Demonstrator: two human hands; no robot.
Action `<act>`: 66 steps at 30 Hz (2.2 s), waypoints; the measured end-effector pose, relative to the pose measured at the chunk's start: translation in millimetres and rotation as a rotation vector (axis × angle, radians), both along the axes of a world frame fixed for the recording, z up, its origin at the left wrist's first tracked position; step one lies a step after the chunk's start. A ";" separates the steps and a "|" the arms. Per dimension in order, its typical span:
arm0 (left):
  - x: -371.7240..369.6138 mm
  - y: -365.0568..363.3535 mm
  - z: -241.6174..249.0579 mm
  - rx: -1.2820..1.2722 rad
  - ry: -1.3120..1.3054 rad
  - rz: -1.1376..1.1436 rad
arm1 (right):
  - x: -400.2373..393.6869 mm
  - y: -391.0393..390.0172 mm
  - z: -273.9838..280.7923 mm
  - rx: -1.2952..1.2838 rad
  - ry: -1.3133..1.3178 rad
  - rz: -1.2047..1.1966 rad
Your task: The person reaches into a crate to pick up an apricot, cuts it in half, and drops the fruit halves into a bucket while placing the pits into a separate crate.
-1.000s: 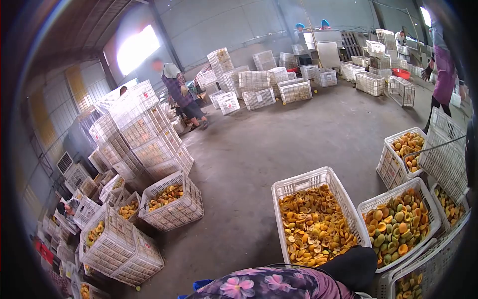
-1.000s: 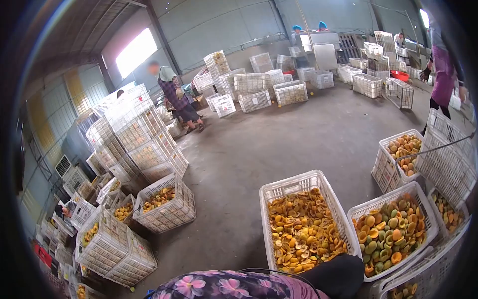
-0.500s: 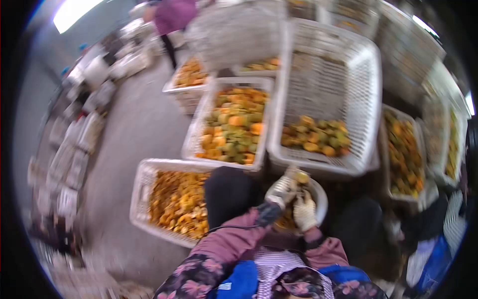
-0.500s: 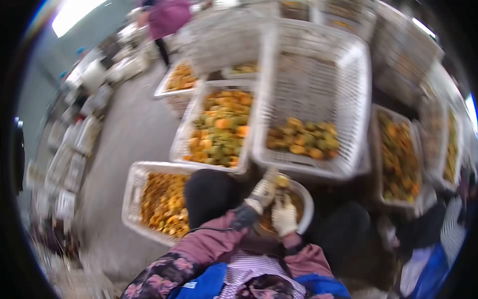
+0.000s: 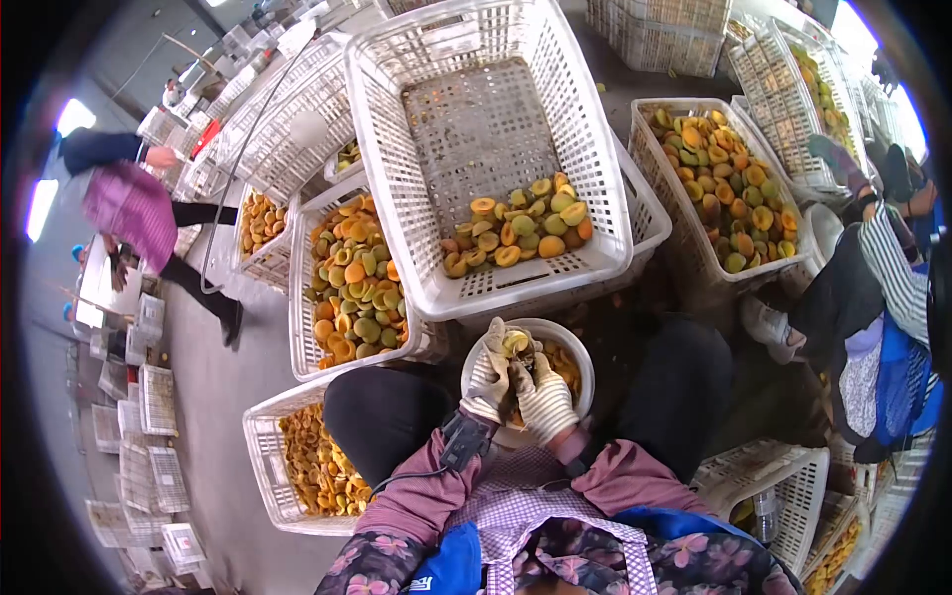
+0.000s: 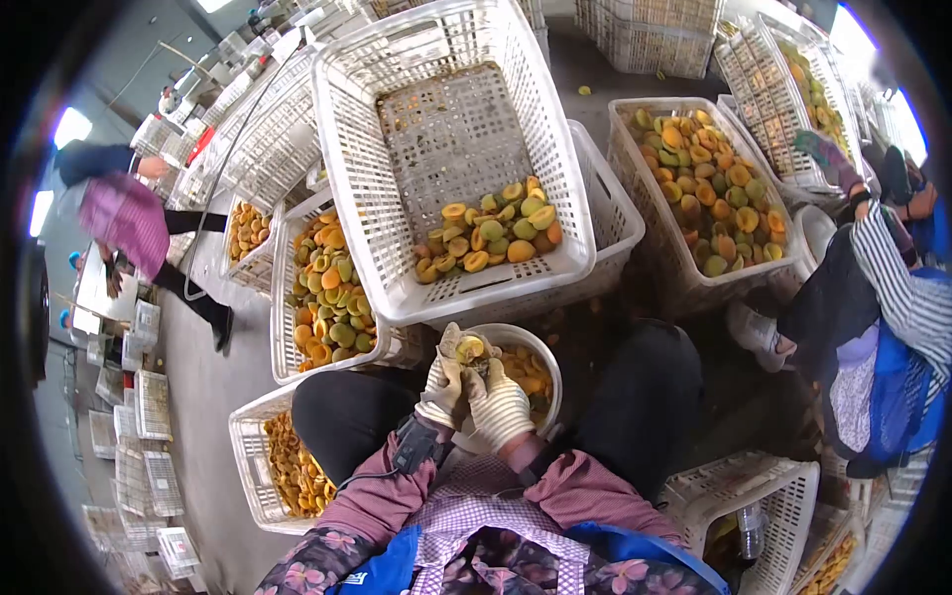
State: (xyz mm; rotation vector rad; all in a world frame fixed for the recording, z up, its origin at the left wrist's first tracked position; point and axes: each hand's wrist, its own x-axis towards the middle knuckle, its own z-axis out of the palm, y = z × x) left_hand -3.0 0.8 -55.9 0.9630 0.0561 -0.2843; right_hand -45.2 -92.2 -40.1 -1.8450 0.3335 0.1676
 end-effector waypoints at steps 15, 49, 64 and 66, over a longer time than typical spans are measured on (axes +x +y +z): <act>18.6 -6.8 36.7 -0.057 0.195 0.000 | 2.4 5.5 -32.8 0.376 0.056 -0.028; -9.9 -25.9 46.7 -0.011 -0.221 -0.089 | -10.2 -12.0 -2.5 0.802 0.370 0.236; 80.6 41.8 136.6 -0.596 0.126 0.599 | -28.9 -5.0 -22.4 0.965 0.326 -0.007; 139.1 29.2 83.5 -0.169 0.046 0.231 | -23.6 3.2 -28.4 0.801 0.334 -0.050</act>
